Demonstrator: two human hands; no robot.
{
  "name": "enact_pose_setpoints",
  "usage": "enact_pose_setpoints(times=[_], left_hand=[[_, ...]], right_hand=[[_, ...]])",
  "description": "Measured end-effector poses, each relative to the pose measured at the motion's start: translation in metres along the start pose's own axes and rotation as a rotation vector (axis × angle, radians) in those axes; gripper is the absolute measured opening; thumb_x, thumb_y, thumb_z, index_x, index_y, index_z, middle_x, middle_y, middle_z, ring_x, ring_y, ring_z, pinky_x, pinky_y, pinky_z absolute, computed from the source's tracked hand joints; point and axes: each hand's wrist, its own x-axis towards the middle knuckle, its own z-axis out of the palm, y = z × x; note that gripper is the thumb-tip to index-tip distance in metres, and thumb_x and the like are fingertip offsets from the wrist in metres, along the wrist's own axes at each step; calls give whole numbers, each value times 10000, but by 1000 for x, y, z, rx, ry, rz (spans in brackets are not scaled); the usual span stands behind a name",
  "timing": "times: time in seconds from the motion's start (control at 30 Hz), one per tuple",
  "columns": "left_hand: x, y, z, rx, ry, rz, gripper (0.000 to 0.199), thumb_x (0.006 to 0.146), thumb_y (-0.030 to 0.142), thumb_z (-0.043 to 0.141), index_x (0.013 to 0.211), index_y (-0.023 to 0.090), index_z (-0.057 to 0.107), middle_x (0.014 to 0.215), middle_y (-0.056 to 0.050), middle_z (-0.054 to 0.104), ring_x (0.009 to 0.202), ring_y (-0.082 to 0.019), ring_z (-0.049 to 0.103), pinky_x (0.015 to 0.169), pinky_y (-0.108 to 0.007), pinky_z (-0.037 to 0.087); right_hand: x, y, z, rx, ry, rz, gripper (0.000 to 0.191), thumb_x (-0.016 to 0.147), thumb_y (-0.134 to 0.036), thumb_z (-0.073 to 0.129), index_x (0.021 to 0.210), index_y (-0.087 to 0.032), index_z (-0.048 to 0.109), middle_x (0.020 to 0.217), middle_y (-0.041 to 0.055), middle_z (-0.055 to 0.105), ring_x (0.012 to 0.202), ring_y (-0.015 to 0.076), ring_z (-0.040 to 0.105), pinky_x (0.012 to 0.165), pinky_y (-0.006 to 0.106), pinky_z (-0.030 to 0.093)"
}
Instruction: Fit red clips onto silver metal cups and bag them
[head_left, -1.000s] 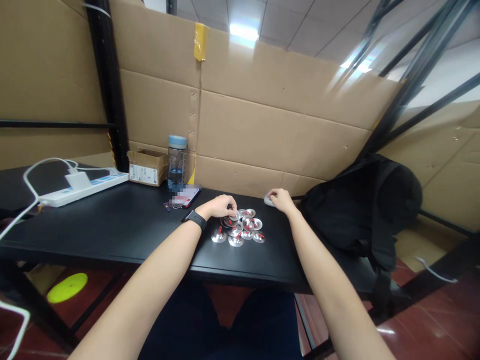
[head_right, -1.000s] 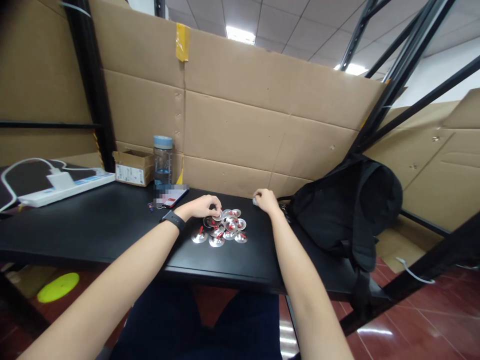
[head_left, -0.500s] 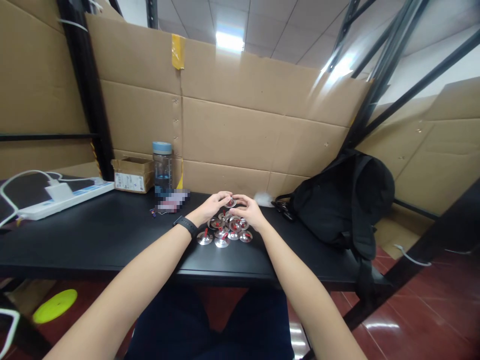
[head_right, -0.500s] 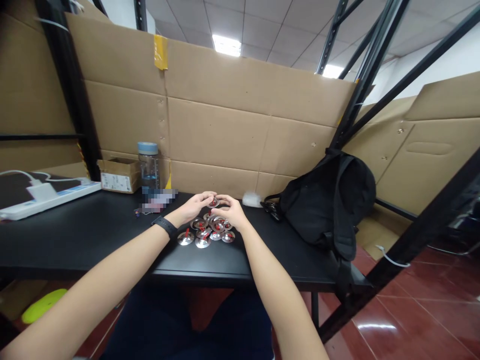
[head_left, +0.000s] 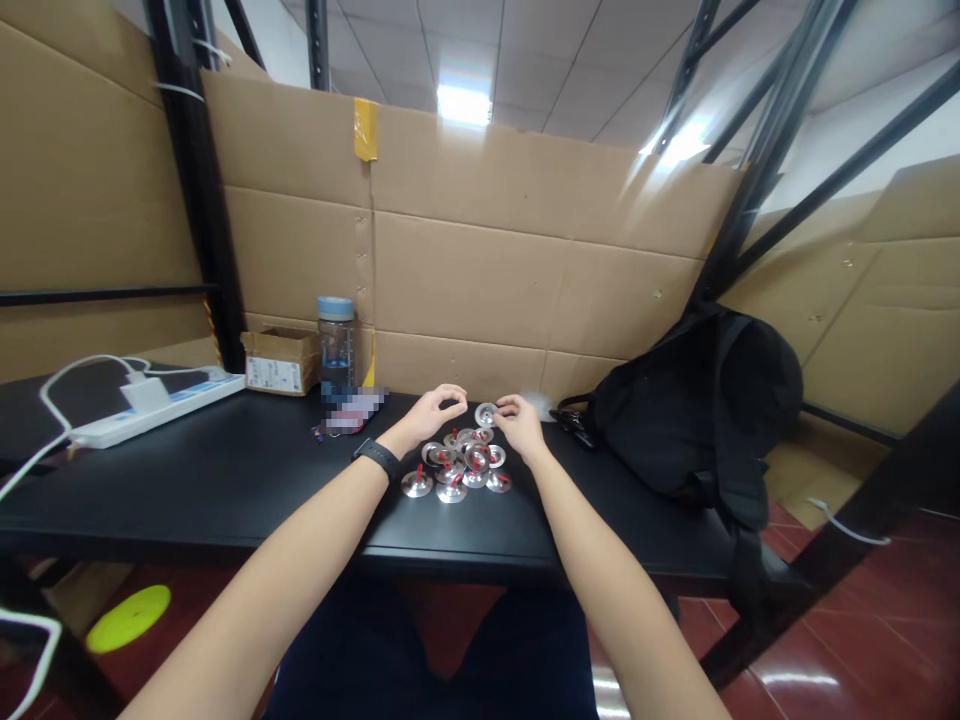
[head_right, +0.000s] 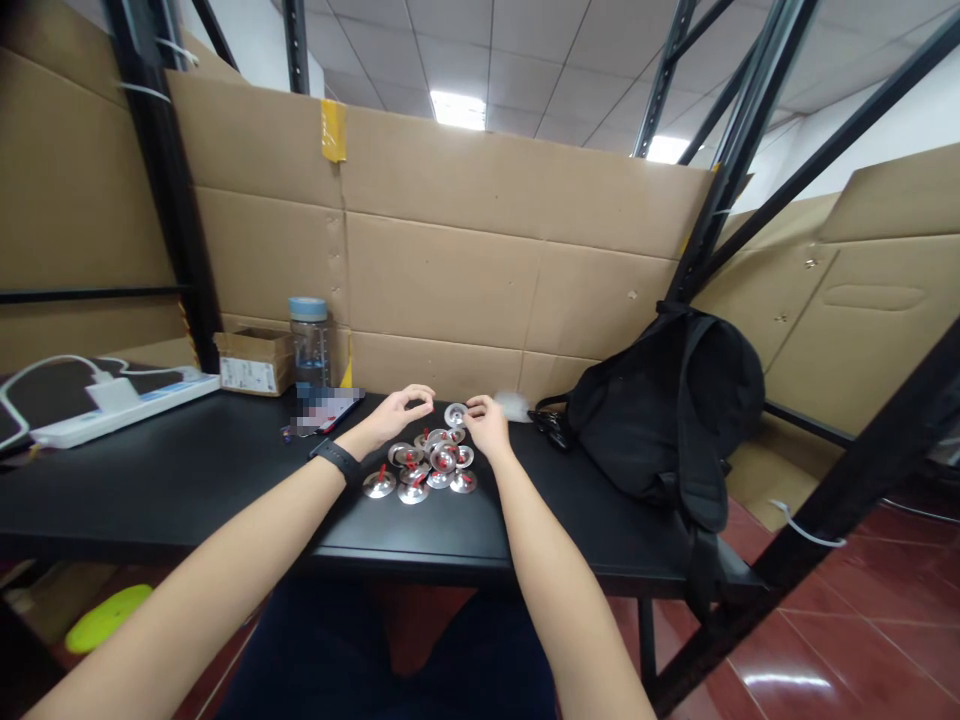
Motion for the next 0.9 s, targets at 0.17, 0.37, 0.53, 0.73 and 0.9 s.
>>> enact_pose_setpoints(times=[0.17,0.37,0.53,0.73,0.9], left_hand=[[-7,-26,-30,396,-27,-160,209,880,366,617,907,180,706,955,-68,749,899,-204,673,870,-304,487],[-14,-56,-46,553,-112,-330,125,791,250,656,858,177,733,893,-80,774,839,-214,711,765,-273,501],[-13,-56,-45,605,-182,-368,179,706,154,655,828,205,776,896,-56,795,852,-212,731,778,-255,513],[-13,-49,-42,610,-238,-331,222,688,140,646,837,207,795,907,-52,803,861,-211,743,792,-247,532],[-12,-48,-38,568,-255,-288,196,707,193,667,854,211,795,925,-44,806,885,-216,747,820,-250,542]], right_hand=[[7,17,-43,-482,86,126,245,739,-135,634,930,-204,771,892,57,778,868,203,726,840,294,541],[7,37,-81,-543,-25,130,164,699,-105,681,807,-185,774,842,57,774,838,203,715,793,275,518],[6,43,-82,-491,-261,60,144,615,-84,763,724,-177,759,728,5,736,690,152,665,653,228,476],[6,44,-72,-448,-362,1,189,629,-158,814,815,-161,786,774,25,729,700,150,633,687,254,471],[5,30,-56,-355,-448,-92,294,705,-226,807,997,-189,794,963,46,755,801,163,638,767,283,491]])
